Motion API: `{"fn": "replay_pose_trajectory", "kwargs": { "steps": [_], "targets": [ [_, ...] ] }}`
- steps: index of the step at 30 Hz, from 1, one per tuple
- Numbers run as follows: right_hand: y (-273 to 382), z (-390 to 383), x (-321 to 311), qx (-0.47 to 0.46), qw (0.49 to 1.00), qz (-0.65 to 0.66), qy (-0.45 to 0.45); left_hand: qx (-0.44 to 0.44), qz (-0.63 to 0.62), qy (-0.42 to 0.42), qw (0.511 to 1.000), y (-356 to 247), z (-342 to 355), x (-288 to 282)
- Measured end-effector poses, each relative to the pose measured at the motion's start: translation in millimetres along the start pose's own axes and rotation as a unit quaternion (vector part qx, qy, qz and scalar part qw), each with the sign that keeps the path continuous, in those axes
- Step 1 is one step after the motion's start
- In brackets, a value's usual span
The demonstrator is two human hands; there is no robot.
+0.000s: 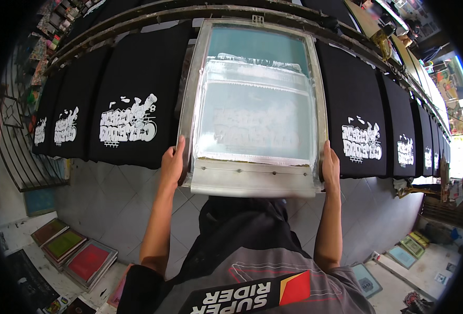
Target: The person operates a manual screen printing press, repeatedly pulling a squeegee across a screen to transfer white ink onto black t-shirts. The person adjusts the screen and t-shirts between prints and moves along the line of garments.
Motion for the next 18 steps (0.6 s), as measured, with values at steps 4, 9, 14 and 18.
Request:
{"fn": "replay_pose_trajectory", "kwargs": {
  "steps": [4,9,14,18],
  "targets": [
    [-21.4,1.0,19.3,-0.050,0.995,0.030,-0.084,0.053,-0.015,-0.095,0.994,8.8,-0.4,3.9],
    [-41.7,1.6,-5.7,-0.048,0.993,0.038,-0.101,0.069,-0.022,-0.113,0.991,1.9,-35.4,5.0],
    [-101.1,0.0,-59.5,-0.046,0.981,0.108,-0.153,0.117,-0.048,-0.098,0.987,-7.9,-92.7,25.4],
    [-145.4,-2.5,-150.6,-0.015,0.965,0.129,-0.227,0.128,-0.109,-0.017,0.986,-19.6,-152.9,85.9]
  ]
}}
Point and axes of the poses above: each hand's wrist, its own z-axis towards the middle knuckle, its own x-axis out of the palm, y = z × x, the point moved 2 cm from there along z, towards the middle knuckle, and after that the axes turned 13 degrees about -y, right-handed, at the moved point
